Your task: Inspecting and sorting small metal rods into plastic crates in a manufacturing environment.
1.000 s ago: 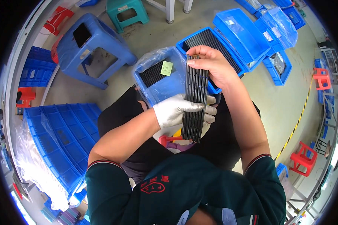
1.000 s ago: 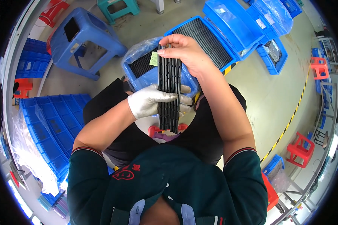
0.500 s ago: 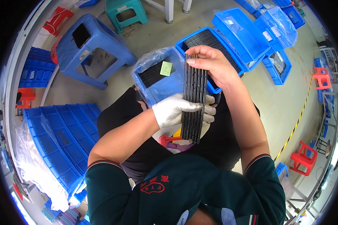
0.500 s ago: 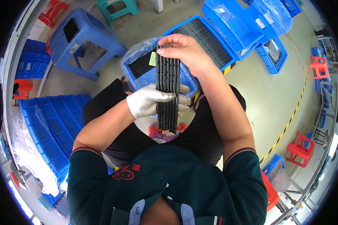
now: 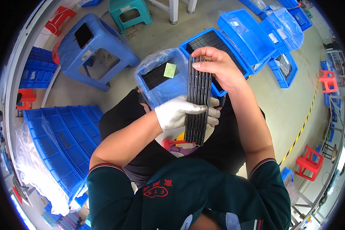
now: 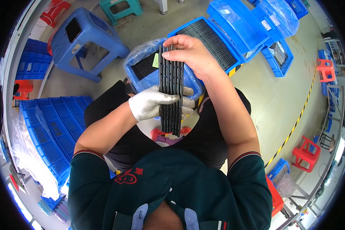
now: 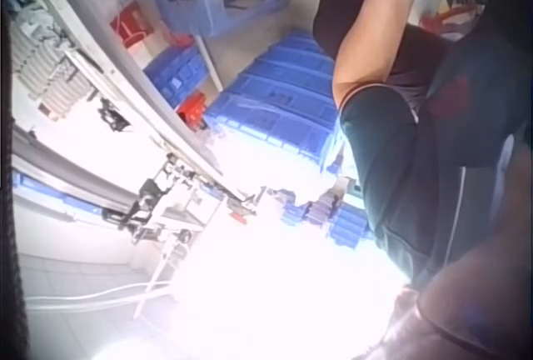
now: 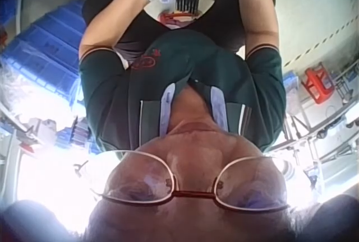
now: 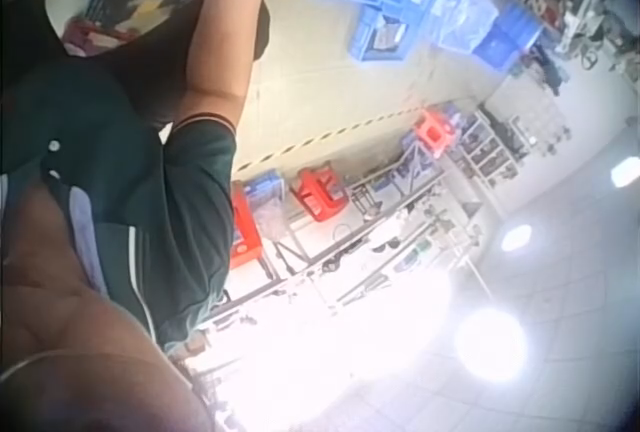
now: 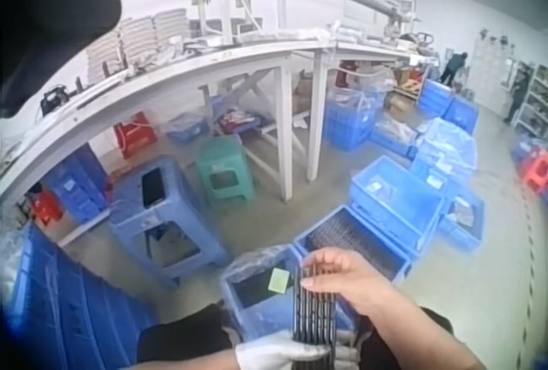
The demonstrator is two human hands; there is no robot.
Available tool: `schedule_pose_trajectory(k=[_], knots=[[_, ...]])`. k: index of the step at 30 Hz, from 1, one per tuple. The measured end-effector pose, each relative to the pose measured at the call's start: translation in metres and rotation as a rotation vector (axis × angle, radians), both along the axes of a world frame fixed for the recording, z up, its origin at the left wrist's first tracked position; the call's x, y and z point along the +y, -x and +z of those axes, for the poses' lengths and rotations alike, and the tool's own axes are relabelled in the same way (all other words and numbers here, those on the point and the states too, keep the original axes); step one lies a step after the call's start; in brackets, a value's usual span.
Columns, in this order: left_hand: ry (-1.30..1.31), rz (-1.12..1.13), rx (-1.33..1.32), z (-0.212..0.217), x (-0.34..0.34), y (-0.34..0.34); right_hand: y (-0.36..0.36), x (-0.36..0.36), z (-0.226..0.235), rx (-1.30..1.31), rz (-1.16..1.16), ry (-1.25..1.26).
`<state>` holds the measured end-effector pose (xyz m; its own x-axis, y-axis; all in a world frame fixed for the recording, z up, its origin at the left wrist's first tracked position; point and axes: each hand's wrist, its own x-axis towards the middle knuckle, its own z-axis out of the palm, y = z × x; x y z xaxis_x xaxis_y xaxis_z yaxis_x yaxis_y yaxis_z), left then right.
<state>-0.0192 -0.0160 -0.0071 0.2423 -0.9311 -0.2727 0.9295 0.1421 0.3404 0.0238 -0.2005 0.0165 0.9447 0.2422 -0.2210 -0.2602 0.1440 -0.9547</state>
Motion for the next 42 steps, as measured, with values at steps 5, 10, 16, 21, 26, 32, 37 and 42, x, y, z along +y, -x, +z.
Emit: schedule_pose_trajectory(k=[5, 10, 16, 21, 26, 32, 37, 42], knots=[[-0.023, -0.011, 0.012, 0.000, 0.000, 0.000, 0.001, 0.003, 0.000, -0.017, -0.046, -0.005], [-0.005, 0.015, 0.014, -0.003, 0.001, -0.001, 0.001, 0.002, -0.001, -0.046, -0.083, -0.007], [-0.007, 0.278, 0.057, 0.004, 0.006, -0.020, 0.001, -0.005, -0.003, 0.001, -0.295, 0.031], [0.111, 0.669, 0.027, 0.012, 0.014, -0.053, 0.006, 0.002, -0.010, 0.048, -0.464, -0.152], [0.204, 0.873, 0.091, 0.013, 0.016, -0.071, 0.007, 0.022, -0.015, 0.056, -0.539, -0.302], [0.199, 0.958, 0.116, 0.011, -0.005, -0.063, 0.008, 0.046, -0.015, 0.052, -0.634, -0.466], [0.251, 0.895, 0.122, 0.005, -0.015, -0.054, 0.011, 0.046, -0.013, 0.055, -0.629, -0.534], [0.272, 0.859, 0.061, 0.003, -0.017, -0.056, 0.011, 0.045, -0.017, 0.043, -0.683, -0.449]])
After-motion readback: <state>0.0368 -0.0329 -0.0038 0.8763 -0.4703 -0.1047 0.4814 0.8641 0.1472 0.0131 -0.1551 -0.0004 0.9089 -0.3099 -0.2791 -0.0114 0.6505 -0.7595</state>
